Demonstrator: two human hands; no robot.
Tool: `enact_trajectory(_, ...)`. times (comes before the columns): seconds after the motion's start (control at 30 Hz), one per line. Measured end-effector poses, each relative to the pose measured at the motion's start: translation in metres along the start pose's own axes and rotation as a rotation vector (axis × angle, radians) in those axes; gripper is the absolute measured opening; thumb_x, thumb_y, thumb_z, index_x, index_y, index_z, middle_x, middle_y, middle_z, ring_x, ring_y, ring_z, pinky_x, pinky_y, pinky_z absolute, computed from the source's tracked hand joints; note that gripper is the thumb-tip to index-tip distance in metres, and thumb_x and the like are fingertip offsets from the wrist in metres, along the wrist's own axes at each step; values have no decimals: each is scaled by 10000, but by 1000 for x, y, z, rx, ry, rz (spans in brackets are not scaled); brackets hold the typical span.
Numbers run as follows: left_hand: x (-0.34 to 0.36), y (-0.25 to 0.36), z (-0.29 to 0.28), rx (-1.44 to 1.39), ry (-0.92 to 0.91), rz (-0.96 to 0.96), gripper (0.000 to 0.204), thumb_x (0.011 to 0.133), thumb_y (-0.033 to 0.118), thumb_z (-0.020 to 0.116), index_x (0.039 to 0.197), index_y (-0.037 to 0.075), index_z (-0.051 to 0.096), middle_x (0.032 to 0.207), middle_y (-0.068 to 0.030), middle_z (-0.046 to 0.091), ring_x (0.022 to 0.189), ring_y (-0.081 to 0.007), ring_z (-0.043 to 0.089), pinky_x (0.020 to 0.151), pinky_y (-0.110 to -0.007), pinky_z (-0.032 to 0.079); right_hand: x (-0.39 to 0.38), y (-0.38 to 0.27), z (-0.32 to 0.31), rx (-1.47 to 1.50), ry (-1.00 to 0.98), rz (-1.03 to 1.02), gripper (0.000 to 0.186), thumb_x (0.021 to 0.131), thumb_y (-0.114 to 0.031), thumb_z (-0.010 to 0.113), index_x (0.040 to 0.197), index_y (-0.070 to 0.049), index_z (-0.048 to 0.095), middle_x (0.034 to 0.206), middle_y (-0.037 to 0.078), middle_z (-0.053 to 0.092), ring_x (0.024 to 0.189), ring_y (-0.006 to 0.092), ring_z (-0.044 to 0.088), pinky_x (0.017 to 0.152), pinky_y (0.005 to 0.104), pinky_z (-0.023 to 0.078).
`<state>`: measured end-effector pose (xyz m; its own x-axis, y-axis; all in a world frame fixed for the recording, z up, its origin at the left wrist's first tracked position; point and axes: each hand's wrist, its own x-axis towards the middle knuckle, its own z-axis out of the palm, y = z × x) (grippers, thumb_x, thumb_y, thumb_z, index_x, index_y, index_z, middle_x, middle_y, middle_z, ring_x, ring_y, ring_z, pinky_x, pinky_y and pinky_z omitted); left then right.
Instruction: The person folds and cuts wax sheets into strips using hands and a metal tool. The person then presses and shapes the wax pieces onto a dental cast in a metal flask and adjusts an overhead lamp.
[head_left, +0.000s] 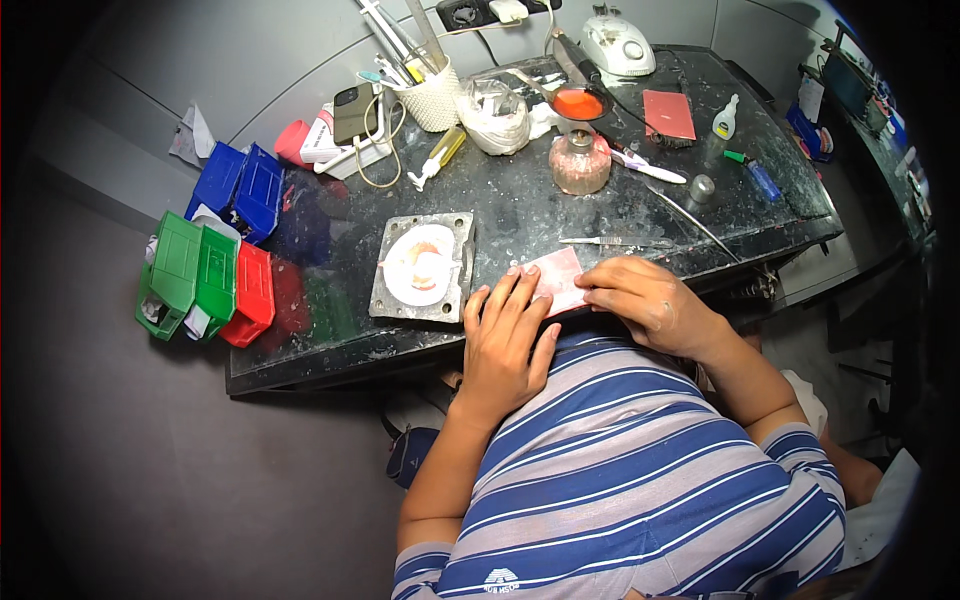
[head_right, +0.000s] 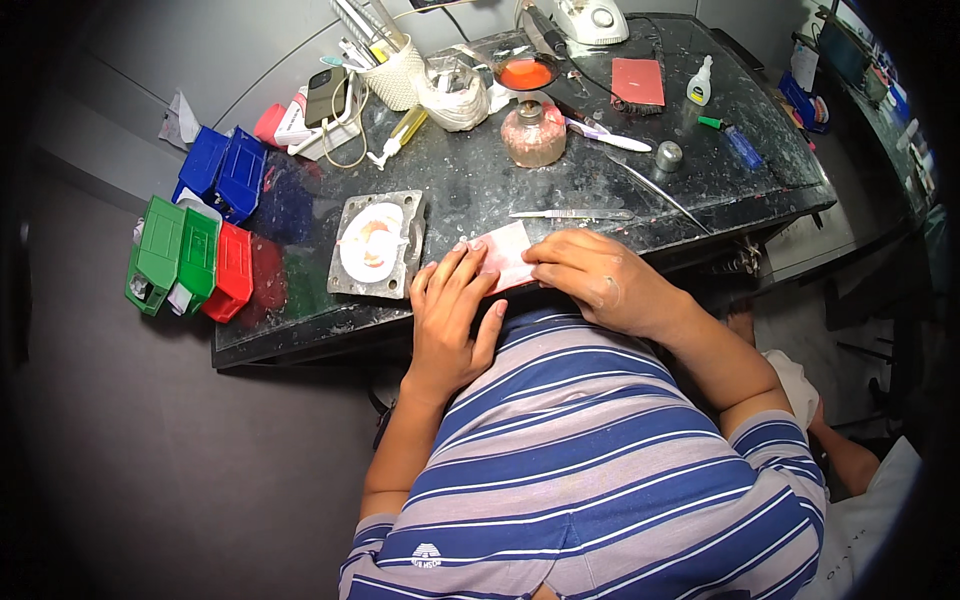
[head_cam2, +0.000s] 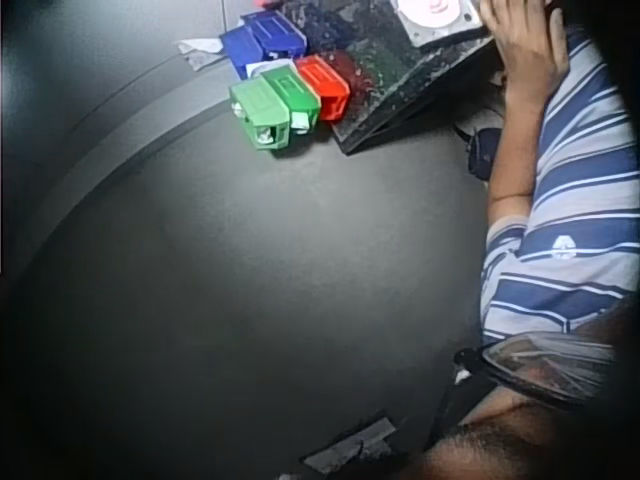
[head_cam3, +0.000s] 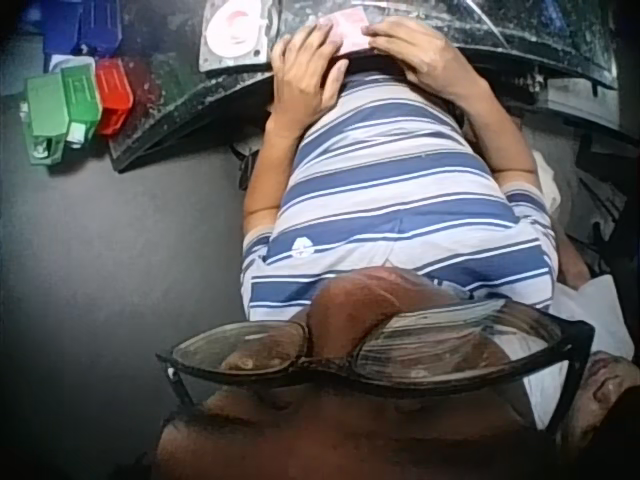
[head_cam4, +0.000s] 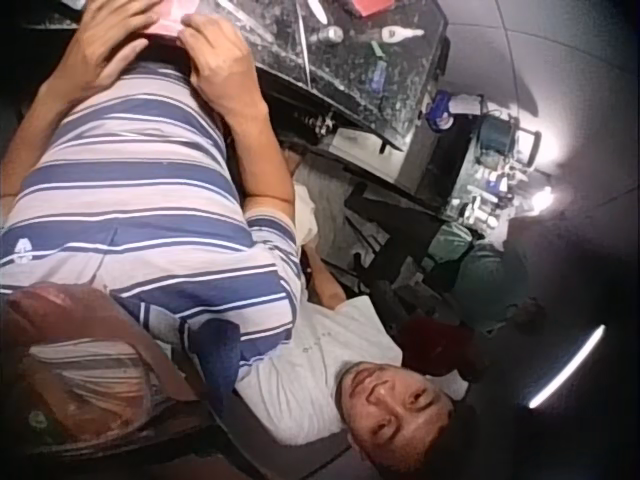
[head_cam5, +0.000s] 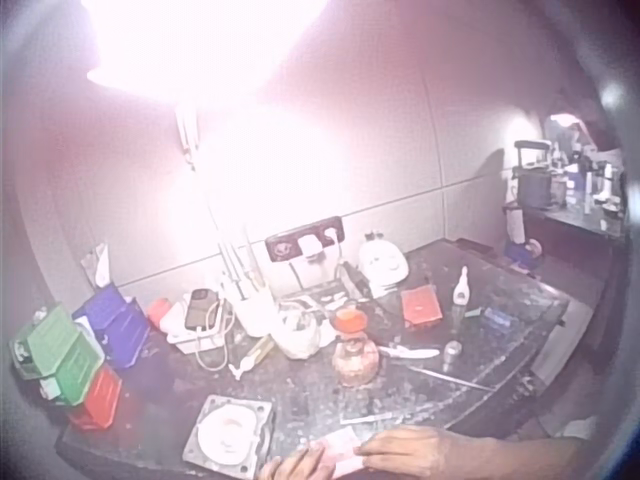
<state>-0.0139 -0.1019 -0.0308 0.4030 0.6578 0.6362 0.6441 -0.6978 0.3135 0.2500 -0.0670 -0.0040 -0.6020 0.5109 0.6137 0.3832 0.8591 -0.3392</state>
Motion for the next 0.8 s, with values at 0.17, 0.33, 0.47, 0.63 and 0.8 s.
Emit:
enact_trajectory(0.17,3,10,-6,68,-143,-80,475,948,271,763,1370,58,721,1513,-221,609,1423,-401,542,1215,-555,315,6,9,-8,-238,157,168,217,941,-130,809,1133,-41,765,1148,130,769,1066,330,709,928,463,522)
enact_trajectory(0.33,6,15,-7,84,-189,-145,512,971,326,722,1422,83,714,1470,-220,575,1379,-399,504,1199,-563,305,5,19,-3,-332,160,305,220,948,-123,793,1155,-55,764,1048,90,739,987,335,646,922,465,466)
enact_trajectory(0.47,9,14,-6,143,-155,-92,510,970,327,720,1415,78,719,1435,-228,585,1355,-405,503,1196,-571,298,5,19,-2,-290,121,413,147,982,-87,742,1124,-49,738,1003,120,685,988,352,637,932,467,467)
enact_trajectory(0.63,14,20,-7,83,-233,-193,507,970,320,724,1414,76,720,1483,-257,571,1438,-424,492,1215,-586,274,12,14,-8,-249,163,435,122,1001,-23,686,1119,-28,717,1003,148,684,962,376,658,902,466,514)
enact_trajectory(0.8,18,9,1,122,-184,-53,480,979,313,723,1397,75,728,1422,-249,607,1373,-399,536,1149,-580,305,21,7,-28,146,239,520,296,993,98,600,1238,-3,733,1044,154,727,868,264,734,790,351,576)
